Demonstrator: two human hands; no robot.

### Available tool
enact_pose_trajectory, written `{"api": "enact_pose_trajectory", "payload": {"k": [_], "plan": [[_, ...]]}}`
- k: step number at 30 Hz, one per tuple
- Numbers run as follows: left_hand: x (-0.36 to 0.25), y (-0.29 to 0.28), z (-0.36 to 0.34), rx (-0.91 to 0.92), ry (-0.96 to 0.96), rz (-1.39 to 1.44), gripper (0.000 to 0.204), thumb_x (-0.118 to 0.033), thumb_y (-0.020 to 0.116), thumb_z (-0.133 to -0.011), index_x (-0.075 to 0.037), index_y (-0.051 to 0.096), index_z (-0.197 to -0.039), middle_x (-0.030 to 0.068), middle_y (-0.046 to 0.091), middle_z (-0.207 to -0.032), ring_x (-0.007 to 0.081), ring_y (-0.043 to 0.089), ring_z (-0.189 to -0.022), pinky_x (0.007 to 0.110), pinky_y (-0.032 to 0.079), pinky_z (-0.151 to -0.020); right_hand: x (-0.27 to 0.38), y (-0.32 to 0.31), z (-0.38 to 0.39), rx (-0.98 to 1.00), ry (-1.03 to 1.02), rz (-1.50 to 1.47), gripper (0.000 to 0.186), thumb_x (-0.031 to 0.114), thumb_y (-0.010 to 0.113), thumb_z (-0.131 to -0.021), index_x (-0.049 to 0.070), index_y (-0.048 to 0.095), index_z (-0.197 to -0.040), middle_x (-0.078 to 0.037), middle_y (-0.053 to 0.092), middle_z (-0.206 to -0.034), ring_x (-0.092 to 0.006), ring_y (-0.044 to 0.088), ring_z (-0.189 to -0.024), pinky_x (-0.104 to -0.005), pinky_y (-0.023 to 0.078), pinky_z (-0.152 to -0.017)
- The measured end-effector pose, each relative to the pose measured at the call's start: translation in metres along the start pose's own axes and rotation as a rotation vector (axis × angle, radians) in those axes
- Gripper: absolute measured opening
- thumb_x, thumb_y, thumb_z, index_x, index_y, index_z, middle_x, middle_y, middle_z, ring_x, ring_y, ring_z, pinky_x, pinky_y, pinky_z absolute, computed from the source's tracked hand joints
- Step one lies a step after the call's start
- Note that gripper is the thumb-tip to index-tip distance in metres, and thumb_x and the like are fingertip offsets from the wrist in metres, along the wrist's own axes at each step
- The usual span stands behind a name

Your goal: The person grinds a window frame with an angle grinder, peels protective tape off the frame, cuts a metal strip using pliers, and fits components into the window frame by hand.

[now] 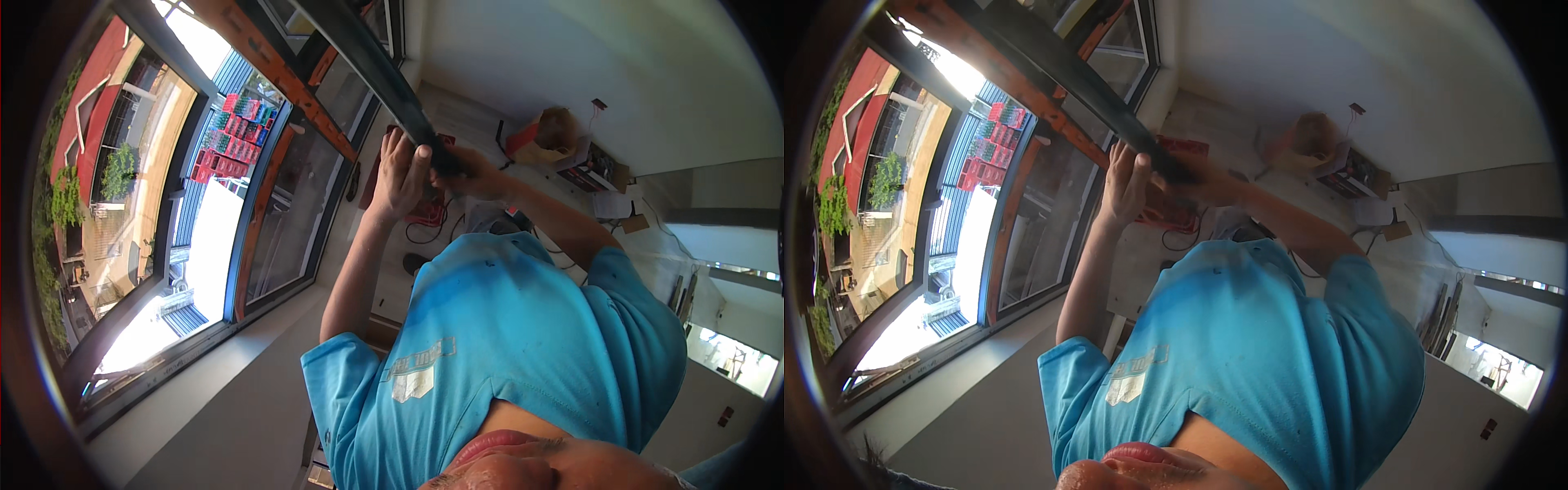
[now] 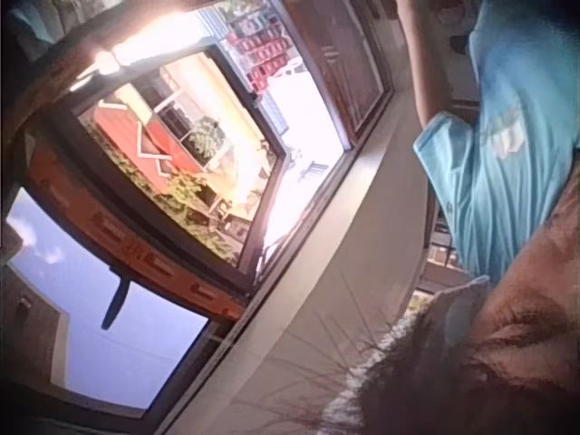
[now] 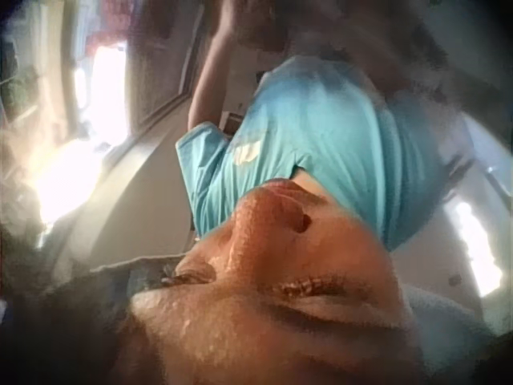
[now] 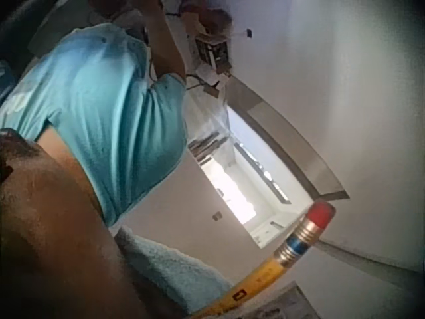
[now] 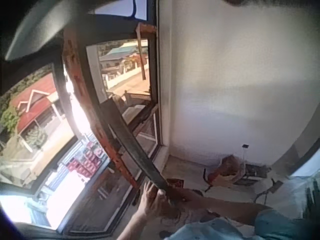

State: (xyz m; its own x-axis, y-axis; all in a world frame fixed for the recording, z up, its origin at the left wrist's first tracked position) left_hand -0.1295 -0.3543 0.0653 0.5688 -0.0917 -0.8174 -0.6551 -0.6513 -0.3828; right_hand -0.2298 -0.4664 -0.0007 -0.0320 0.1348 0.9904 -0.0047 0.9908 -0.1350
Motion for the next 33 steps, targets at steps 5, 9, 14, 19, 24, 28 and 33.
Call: {"api": "enact_pose_trajectory", "payload": {"k": [5, 9, 14, 19, 24, 28, 33], "plan": [[0.042, -0.011, -0.071, -0.107, -0.231, -0.002, 0.041, -0.030, 0.071, -0.094, -0.001, 0.063, -0.121, 0.0147, 0.065, -0.112, 0.0255, 0.062, -0.107, 0.038, 0.049, -0.095, -0.037, -0.137, -0.005, -0.307, 0.015, 0.532, 0.029, 0.016, 0.072, -0.092, 0.005, 0.061, -0.117, 0.001, 0.064, -0.092, -0.0097, 0.060, -0.082, -0.0290, 0.050, -0.076], [0.088, -0.045, -0.145, -0.322, -0.369, -0.085, 0.038, -0.023, 0.075, -0.092, 0.000, 0.065, -0.119, 0.0095, 0.069, -0.105, 0.0178, 0.067, -0.094, 0.030, 0.052, -0.086, -0.058, -0.247, -0.064, -0.398, -0.033, 0.466, 0.028, 0.021, 0.065, -0.095, 0.005, 0.061, -0.118, 0.001, 0.062, -0.088, -0.0093, 0.057, -0.077, -0.0285, 0.049, -0.072], [0.068, -0.081, -0.231, -0.697, 0.021, -0.809, 0.041, -0.023, 0.074, -0.090, -0.005, 0.063, -0.125, 0.0129, 0.064, -0.118, 0.0247, 0.063, -0.108, 0.039, 0.050, -0.094, -0.046, -0.362, -0.198, -0.118, -0.115, 0.770, 0.041, 0.035, 0.054, -0.099, 0.006, 0.060, -0.127, -0.021, 0.064, -0.120, -0.0417, 0.061, -0.107, -0.0481, 0.048, -0.095], [0.115, -0.076, -0.288, -0.198, -0.116, -1.376, 0.053, -0.041, 0.068, -0.092, -0.005, 0.060, -0.130, 0.0132, 0.062, -0.121, 0.0324, 0.057, -0.118, 0.049, 0.037, -0.108, 0.006, -0.377, -0.355, 0.250, -0.666, 1.050, 0.038, 0.031, 0.059, -0.097, 0.008, 0.060, -0.127, -0.014, 0.066, -0.114, -0.0338, 0.063, -0.109, -0.0465, 0.050, -0.095], [0.184, -0.106, -0.280, -0.106, -0.558, -1.354, 0.049, -0.042, 0.062, -0.095, -0.005, 0.058, -0.127, 0.0157, 0.064, -0.108, 0.0347, 0.062, -0.102, 0.050, 0.046, -0.088, 0.006, -0.353, -0.464, 0.375, -0.956, 1.053, 0.038, 0.036, 0.058, -0.098, 0.010, 0.061, -0.126, -0.012, 0.067, -0.112, -0.0327, 0.063, -0.108, -0.0464, 0.049, -0.095], [0.219, -0.111, -0.268, -0.124, -0.712, -1.319, 0.045, -0.043, 0.059, -0.098, -0.006, 0.061, -0.124, 0.0144, 0.066, -0.114, 0.0346, 0.063, -0.108, 0.050, 0.046, -0.092, -0.023, -0.341, -0.503, 0.425, -0.883, 1.070, 0.041, 0.039, 0.057, -0.098, 0.010, 0.061, -0.127, -0.012, 0.067, -0.113, -0.0343, 0.063, -0.109, -0.0477, 0.047, -0.098], [0.242, -0.107, -0.258, -0.169, -0.759, -1.261, 0.043, -0.043, 0.058, -0.099, -0.007, 0.062, -0.123, 0.0144, 0.066, -0.115, 0.0348, 0.063, -0.108, 0.050, 0.047, -0.092, -0.039, -0.334, -0.509, 0.471, -0.825, 1.006, 0.040, 0.038, 0.058, -0.098, 0.010, 0.062, -0.125, -0.012, 0.067, -0.111, -0.0352, 0.064, -0.109, -0.0471, 0.048, -0.098]]}}
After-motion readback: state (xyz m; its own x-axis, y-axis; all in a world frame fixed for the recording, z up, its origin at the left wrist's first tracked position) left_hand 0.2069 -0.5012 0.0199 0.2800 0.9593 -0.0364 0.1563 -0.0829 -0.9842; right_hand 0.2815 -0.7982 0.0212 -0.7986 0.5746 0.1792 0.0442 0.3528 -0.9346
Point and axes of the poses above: each hand's wrist, its own z-axis away from the middle knuckle, its own y-axis out of the palm, x = y × z, the point moved 7 cm from there along -z, towards the middle knuckle
